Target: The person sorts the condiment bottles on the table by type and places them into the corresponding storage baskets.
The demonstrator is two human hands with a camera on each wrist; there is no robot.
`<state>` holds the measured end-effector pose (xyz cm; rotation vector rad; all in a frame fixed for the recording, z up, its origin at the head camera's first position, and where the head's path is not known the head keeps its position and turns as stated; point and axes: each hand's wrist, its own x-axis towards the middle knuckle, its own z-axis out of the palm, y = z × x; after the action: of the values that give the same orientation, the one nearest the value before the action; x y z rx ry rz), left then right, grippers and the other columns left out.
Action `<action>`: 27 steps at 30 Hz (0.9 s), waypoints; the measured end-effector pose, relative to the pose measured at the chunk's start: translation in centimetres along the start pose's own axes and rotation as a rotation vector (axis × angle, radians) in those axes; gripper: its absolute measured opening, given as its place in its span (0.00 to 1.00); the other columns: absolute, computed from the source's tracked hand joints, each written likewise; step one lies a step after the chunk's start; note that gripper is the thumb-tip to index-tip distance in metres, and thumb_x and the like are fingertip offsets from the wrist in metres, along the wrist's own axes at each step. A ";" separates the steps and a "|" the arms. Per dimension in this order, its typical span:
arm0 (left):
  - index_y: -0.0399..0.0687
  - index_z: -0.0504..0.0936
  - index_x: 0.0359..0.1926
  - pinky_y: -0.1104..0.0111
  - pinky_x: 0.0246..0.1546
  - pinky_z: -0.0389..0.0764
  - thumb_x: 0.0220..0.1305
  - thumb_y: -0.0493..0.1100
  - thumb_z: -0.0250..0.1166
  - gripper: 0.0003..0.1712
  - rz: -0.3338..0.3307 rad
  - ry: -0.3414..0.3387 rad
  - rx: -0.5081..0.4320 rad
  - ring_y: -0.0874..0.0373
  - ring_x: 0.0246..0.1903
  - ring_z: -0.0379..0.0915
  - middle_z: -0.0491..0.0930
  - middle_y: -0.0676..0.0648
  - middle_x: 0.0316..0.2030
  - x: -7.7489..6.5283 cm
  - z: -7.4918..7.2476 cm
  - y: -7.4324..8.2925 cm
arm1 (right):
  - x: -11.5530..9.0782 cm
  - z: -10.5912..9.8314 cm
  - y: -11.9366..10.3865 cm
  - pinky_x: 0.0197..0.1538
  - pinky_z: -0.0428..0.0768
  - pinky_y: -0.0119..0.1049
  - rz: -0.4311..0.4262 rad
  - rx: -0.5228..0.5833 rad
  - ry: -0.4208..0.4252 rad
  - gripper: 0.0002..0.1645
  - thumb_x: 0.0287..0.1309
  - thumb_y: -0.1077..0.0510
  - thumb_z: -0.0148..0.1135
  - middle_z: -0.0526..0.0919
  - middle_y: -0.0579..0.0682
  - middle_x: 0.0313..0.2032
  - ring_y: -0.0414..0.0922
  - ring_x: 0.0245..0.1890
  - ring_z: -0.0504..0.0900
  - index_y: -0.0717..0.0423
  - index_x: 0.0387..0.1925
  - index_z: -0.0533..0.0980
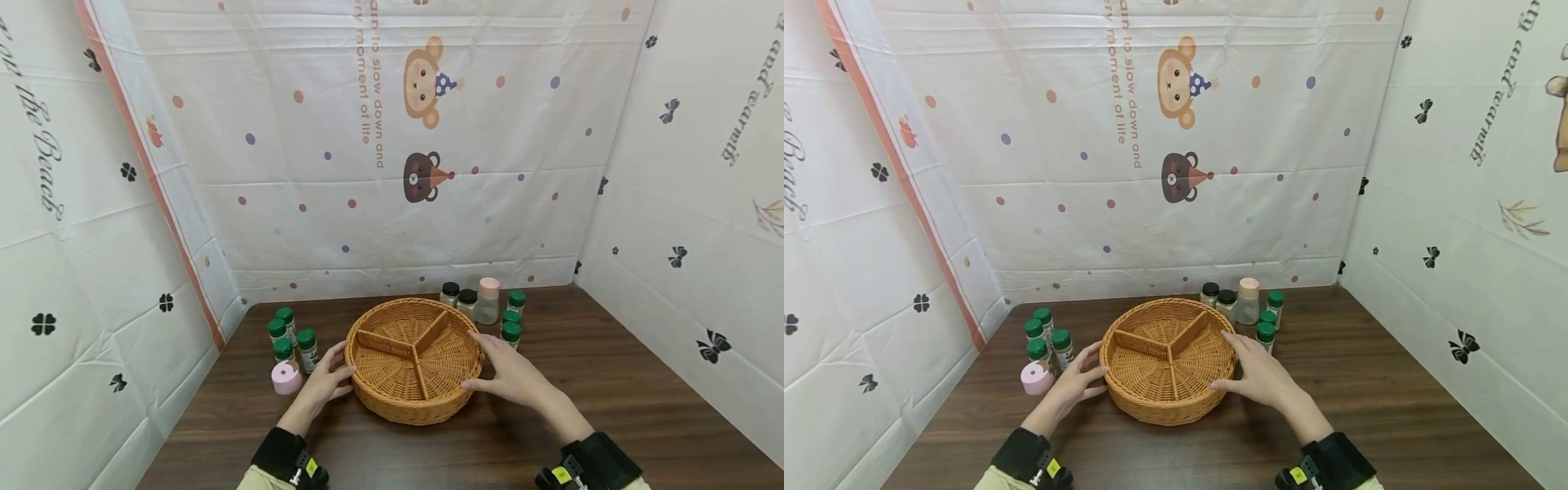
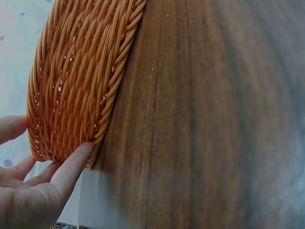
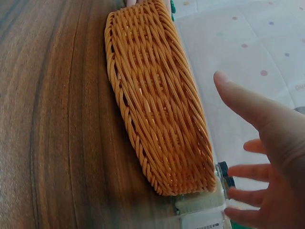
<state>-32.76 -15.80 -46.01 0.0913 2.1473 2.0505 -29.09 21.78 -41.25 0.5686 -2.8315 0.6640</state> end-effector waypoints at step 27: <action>0.46 0.51 0.78 0.44 0.56 0.79 0.73 0.35 0.56 0.37 0.009 0.007 0.007 0.30 0.68 0.61 0.51 0.28 0.74 -0.1 0.0 0.0 | -1.6 -3.3 -0.1 0.41 0.83 0.43 -0.201 -0.093 0.441 0.28 0.46 0.56 0.79 0.84 0.46 0.50 0.44 0.46 0.84 0.48 0.52 0.81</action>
<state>-32.66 -15.84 -46.03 0.0947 2.1624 2.0511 -27.36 23.71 -38.68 0.5959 -2.3459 0.5391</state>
